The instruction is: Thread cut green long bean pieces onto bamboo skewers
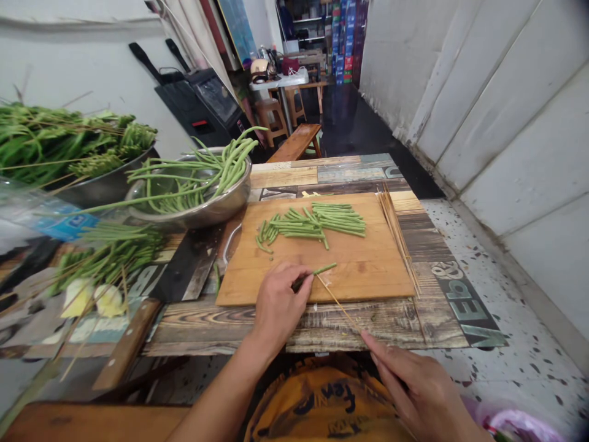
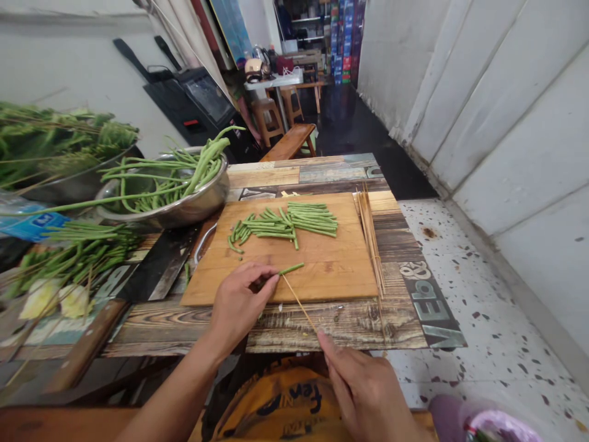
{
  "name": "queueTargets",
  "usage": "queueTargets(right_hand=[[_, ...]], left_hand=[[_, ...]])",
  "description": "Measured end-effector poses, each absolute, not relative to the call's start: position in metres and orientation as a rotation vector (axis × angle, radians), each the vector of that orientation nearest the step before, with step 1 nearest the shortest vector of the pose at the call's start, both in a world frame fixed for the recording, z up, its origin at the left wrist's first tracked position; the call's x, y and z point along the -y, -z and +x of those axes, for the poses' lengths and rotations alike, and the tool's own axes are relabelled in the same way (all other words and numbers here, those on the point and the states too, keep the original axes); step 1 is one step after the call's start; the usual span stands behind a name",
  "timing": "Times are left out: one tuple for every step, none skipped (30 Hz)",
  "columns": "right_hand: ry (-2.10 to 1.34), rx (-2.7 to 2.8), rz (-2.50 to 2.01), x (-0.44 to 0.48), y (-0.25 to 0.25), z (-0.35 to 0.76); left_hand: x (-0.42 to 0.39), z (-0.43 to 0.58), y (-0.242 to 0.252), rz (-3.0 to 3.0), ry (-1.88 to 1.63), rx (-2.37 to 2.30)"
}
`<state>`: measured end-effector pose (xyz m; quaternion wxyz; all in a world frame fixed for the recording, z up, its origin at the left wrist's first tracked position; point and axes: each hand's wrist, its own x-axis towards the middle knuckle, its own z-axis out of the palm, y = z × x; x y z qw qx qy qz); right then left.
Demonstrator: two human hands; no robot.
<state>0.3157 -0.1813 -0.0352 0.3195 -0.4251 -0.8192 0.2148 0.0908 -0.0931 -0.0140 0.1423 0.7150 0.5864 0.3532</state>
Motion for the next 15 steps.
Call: queueTargets(right_hand=[[-0.559,2.150,-1.116,0.1815,0.0358,0.3157],[-0.554,2.148,-1.114,0.1817,0.0364,0.3157],[-0.550,2.145,-1.110,0.1819,0.0370,0.3157],[-0.547,2.144,-1.105,0.1820,0.0374,0.3157],[-0.548,2.145,-1.105,0.1820,0.0375,0.3157],[-0.547,2.146,-1.105,0.1819,0.0373,0.3157],[-0.543,2.146,-1.107,0.1817,0.0367,0.3155],[-0.539,2.142,-1.109,0.1815,0.0358,0.3154],[-0.541,2.139,-1.114,0.1813,0.0347,0.3151],[-0.543,2.135,-1.115,0.1812,0.0335,0.3149],[-0.548,2.129,-1.117,0.1812,0.0323,0.3147],[-0.551,2.123,-1.114,0.1814,0.0312,0.3146],[-0.559,2.118,-1.111,0.1818,0.0303,0.3146],[-0.565,2.115,-1.105,0.1823,0.0296,0.3148],[-0.571,2.116,-1.097,0.1830,0.0290,0.3152]], left_hand=[[0.0929,0.0911,0.0141,2.058,-1.015,-1.700],[0.0927,0.0915,0.0143,2.050,-1.013,-1.708],[0.0925,0.0918,0.0144,2.043,-1.014,-1.714],[0.0924,0.0923,0.0143,2.037,-1.014,-1.720],[0.0922,0.0928,0.0140,2.032,-1.017,-1.724],[0.0921,0.0933,0.0135,2.028,-1.018,-1.730],[0.0920,0.0940,0.0129,2.025,-1.018,-1.735],[0.0920,0.0946,0.0121,2.020,-1.015,-1.741],[0.0921,0.0953,0.0114,2.017,-1.011,-1.750],[0.0921,0.0960,0.0107,2.014,-1.008,-1.760],[0.0923,0.0966,0.0102,2.013,-1.005,-1.771],[0.0925,0.0972,0.0099,2.014,-1.001,-1.779],[0.0927,0.0977,0.0099,2.014,-0.999,-1.786],[0.0929,0.0981,0.0100,2.012,-0.998,-1.795],[0.0931,0.0983,0.0102,2.006,-0.999,-1.803]])
